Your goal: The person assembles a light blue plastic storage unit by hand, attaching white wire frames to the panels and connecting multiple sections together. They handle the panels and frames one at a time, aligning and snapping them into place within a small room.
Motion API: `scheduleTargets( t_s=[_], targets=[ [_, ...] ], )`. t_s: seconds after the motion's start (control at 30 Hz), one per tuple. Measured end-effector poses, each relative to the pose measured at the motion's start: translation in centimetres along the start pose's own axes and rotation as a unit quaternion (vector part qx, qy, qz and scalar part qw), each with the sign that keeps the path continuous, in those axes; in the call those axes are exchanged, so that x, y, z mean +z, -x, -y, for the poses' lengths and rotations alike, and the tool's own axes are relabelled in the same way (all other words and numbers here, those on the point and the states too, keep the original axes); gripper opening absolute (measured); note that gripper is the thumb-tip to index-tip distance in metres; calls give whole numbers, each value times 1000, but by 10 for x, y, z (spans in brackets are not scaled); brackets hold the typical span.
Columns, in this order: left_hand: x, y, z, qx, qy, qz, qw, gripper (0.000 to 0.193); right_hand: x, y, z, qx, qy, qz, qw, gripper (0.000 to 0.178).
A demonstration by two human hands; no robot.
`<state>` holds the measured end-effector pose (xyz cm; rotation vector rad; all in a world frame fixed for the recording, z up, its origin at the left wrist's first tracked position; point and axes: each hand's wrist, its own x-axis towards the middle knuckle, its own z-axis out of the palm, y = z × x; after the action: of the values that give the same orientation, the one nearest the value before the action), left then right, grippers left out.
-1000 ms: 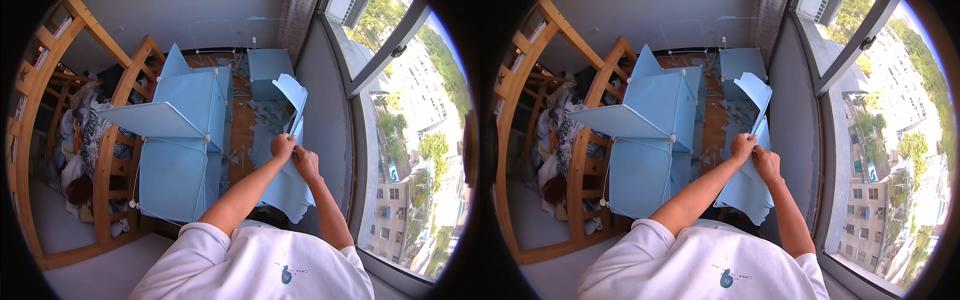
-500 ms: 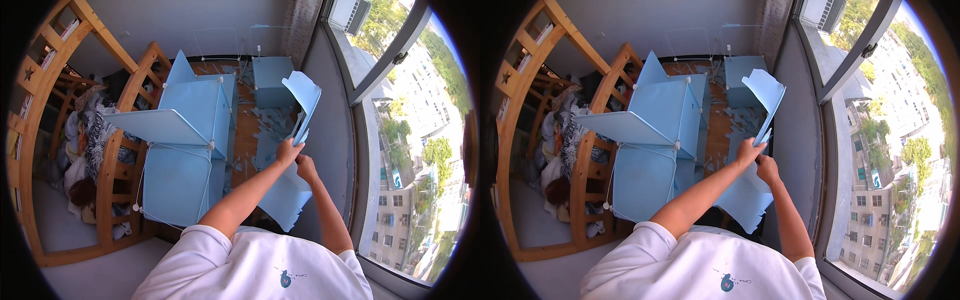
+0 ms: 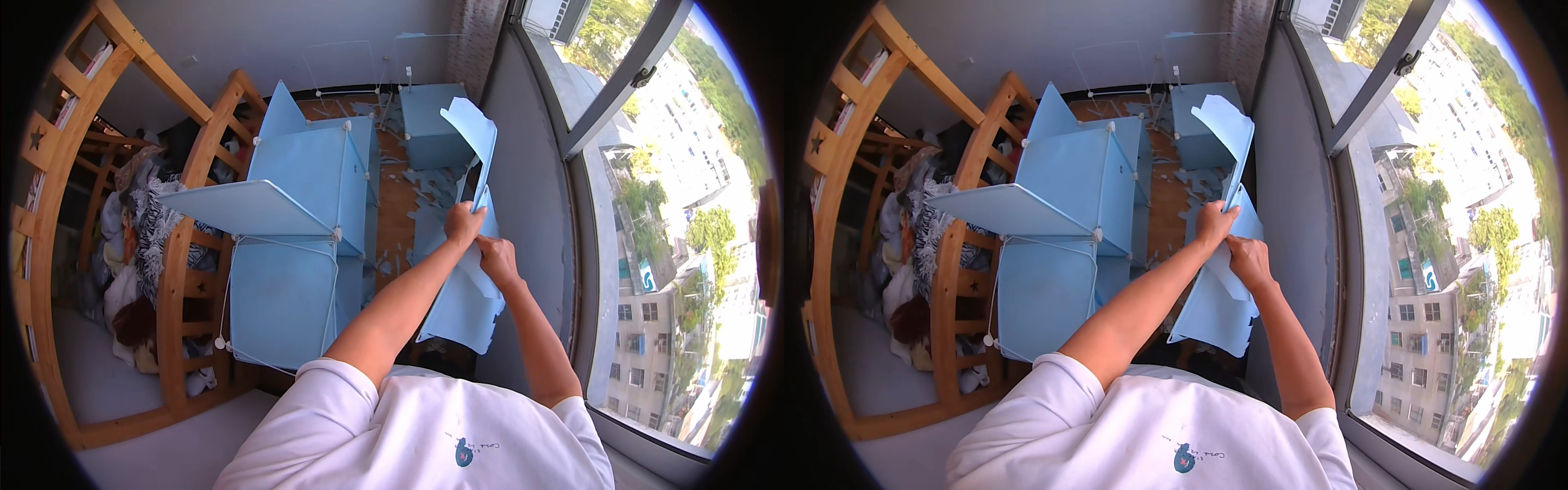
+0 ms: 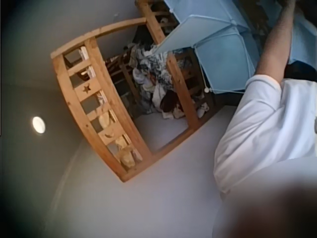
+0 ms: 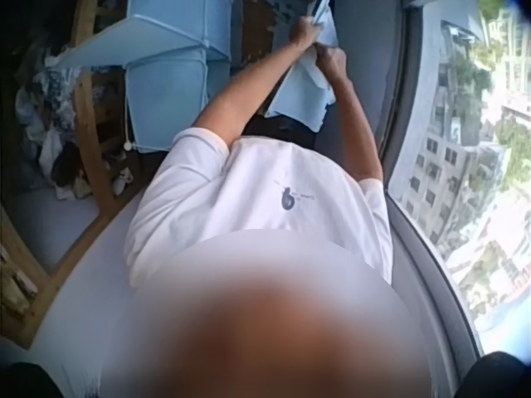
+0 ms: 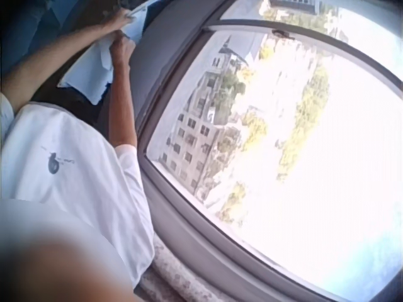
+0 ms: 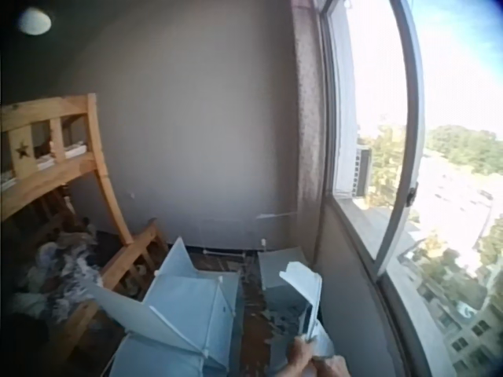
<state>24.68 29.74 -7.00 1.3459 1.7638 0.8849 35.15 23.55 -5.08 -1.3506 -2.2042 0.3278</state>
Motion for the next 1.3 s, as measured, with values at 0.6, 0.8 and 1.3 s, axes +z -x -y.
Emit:
scheduleTargets(
  t_s=[0.6,0.8,1.3],
  targets=[
    [-8,-8,11,-8,173,158,972,26,-4,9,2,139,12,16,990,19],
    [-14,2,16,-5,218,187,958,18,15,14,-7,222,-72,92,968,21],
    [-59,11,6,-50,236,207,948,20,26,32,-34,346,-183,33,920,25]
  ],
)
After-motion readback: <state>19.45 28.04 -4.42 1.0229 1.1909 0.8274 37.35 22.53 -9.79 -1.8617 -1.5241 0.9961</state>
